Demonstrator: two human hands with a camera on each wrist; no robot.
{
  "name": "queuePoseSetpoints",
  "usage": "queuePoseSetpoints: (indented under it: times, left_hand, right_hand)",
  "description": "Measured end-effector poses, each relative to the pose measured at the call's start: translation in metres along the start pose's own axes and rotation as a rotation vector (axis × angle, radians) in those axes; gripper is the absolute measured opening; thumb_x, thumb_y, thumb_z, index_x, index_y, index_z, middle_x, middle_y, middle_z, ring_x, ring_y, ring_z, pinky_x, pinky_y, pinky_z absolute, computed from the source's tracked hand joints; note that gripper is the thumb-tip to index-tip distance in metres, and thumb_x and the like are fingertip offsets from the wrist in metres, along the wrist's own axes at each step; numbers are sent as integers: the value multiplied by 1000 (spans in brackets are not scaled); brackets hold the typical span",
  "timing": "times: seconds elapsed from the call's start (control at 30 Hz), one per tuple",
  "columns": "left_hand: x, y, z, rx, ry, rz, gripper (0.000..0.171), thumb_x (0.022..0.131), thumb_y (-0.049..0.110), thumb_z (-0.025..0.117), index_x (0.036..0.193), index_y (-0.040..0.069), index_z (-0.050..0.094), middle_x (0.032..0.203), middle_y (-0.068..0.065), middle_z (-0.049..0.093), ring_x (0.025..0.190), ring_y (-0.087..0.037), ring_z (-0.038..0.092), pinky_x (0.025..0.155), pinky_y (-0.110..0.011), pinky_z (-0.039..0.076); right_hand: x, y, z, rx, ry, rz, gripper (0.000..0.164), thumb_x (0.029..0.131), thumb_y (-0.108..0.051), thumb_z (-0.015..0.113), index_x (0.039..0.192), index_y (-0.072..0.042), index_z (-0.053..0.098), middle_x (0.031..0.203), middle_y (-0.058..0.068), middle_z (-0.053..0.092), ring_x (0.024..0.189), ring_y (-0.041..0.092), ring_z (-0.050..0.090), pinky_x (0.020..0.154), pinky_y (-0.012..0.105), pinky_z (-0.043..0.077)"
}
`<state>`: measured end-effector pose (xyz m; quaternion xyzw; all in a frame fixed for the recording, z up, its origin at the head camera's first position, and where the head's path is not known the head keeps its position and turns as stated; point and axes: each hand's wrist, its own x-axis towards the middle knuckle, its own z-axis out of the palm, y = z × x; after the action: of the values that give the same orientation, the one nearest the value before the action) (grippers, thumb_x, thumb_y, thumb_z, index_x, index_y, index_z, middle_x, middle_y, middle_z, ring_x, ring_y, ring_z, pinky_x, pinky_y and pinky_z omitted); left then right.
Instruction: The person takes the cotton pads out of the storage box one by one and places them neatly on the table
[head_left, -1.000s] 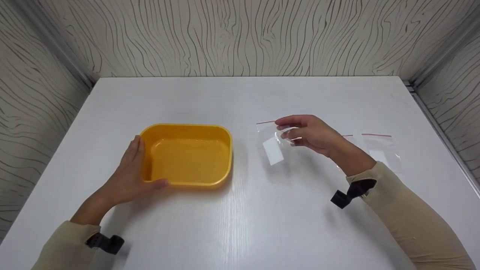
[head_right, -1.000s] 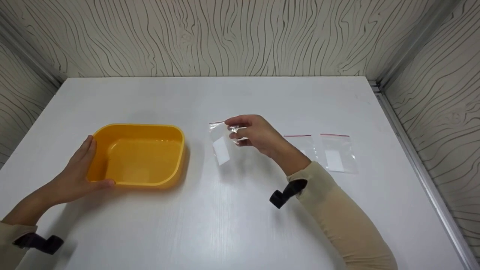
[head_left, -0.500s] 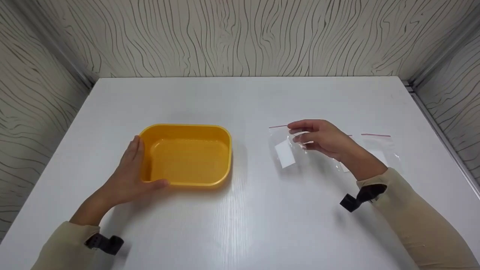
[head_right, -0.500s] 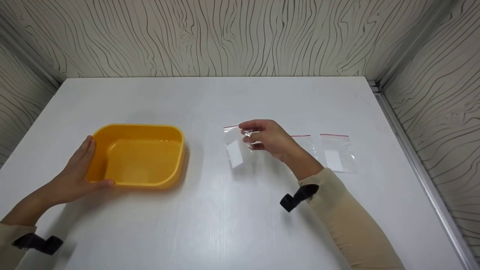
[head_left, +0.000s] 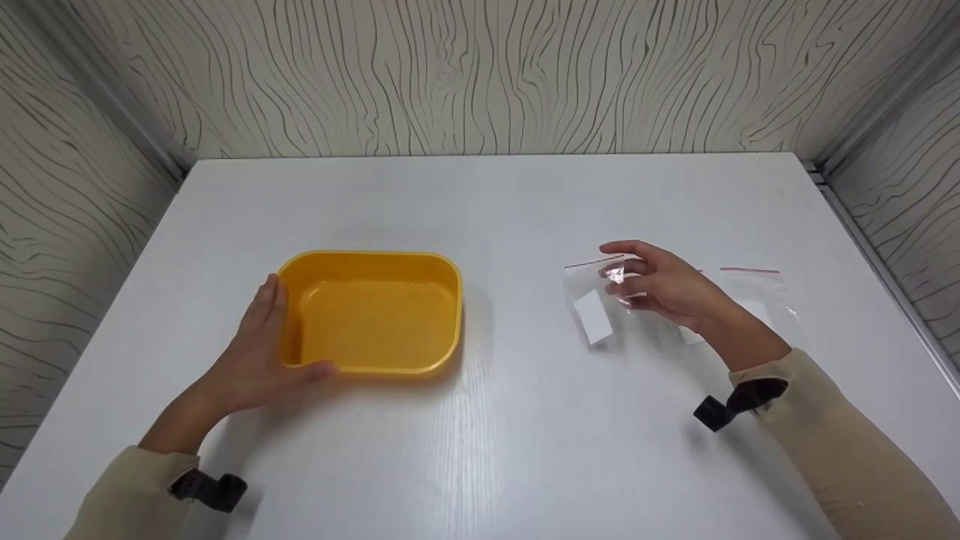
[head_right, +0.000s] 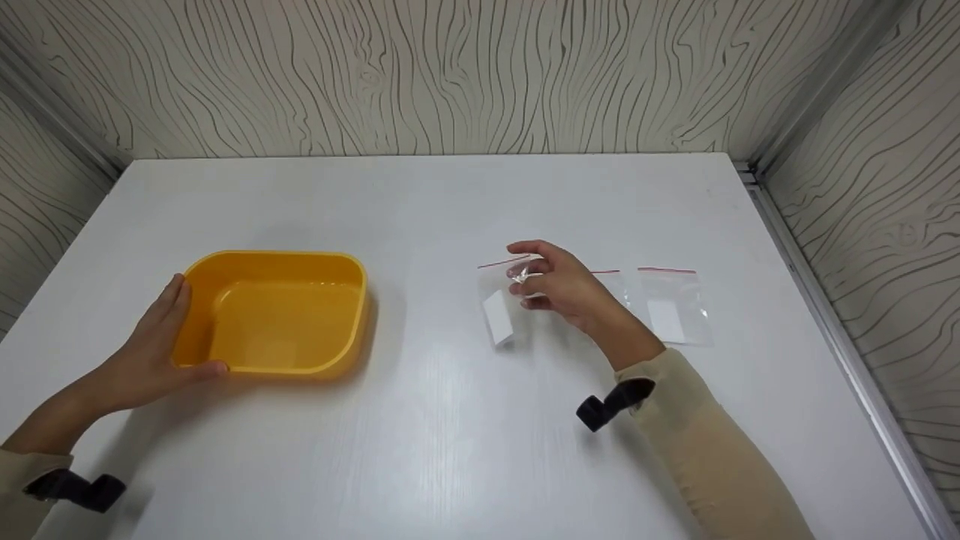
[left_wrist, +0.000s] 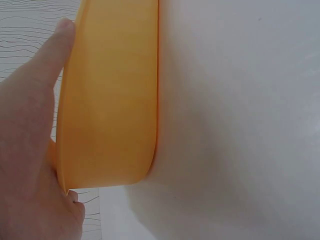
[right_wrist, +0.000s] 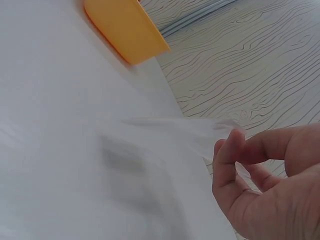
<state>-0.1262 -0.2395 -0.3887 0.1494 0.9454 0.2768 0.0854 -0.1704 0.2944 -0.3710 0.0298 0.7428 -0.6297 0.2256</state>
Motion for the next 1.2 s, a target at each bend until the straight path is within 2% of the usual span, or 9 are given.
queuePoseSetpoints:
  times: [0.13,0.27,0.37,0.57,0.73,0.87,0.97,1.1,1.2]
  left_hand:
    - [0,0,0,-4,-1,2,133,82,56,78,158,-5,-12,167,-25,-13,152,-47,-1,115,-73,17]
    - [0,1,0,-5,-3,1,132,82,56,78,158,-5,-12,167,-25,-13,152,-47,-1,115,-73,18]
    - [-1,2,-2,-2,-13,-5,132,82,56,77,157,-7,-11,167,-25,-13,153,-47,-3,116,-71,17]
    - [0,3,-3,3,-25,-11,132,82,57,77,156,-9,-11,166,-26,-14,153,-46,-5,117,-70,16]
    - [-1,2,-2,-2,-21,-13,133,82,57,77,156,-9,-11,166,-25,-14,153,-46,-5,117,-70,16]
    - [-1,2,-2,-8,-21,-16,133,82,57,78,157,-8,-12,166,-25,-14,153,-46,-5,117,-71,16]
    - [-1,2,-2,-11,-19,-14,133,82,57,78,157,-7,-12,166,-25,-14,153,-47,-5,116,-71,16]
    - [-1,3,-2,-12,-20,-14,133,82,57,78,157,-7,-12,166,-25,-14,153,-47,-4,116,-71,16]
    - [-1,3,-3,-11,-20,-17,134,82,57,78,157,-7,-12,166,-26,-13,153,-47,-4,116,-72,17]
  right_hand:
    - [1,5,-4,-1,17,9,76,94,2,67,159,-11,29,112,2,61,89,13,61,74,24,54]
    - [2,9,-6,-45,28,8,79,94,-1,69,160,-10,26,117,4,59,91,12,61,76,24,54]
    - [3,12,-7,-75,31,5,79,94,-1,68,160,-8,26,122,7,58,92,12,61,79,25,54]
    - [3,15,-9,-127,35,17,69,96,0,59,157,-1,28,123,10,59,95,11,64,81,26,56]
    - [4,13,-9,-193,38,71,62,103,-19,55,156,0,29,128,15,58,102,13,64,84,27,56]
    - [4,13,-10,-240,25,65,64,107,-37,50,153,4,31,135,21,55,104,16,63,83,28,56]
    - [5,12,-11,-268,20,66,72,108,-48,42,153,5,29,137,24,53,106,20,61,83,29,56]
    - [4,9,-12,-293,29,87,77,108,-55,31,156,5,26,138,26,50,112,26,59,84,30,57]
    - [3,7,-12,-302,35,98,77,109,-55,27,157,5,25,138,26,48,117,31,56,85,30,57]
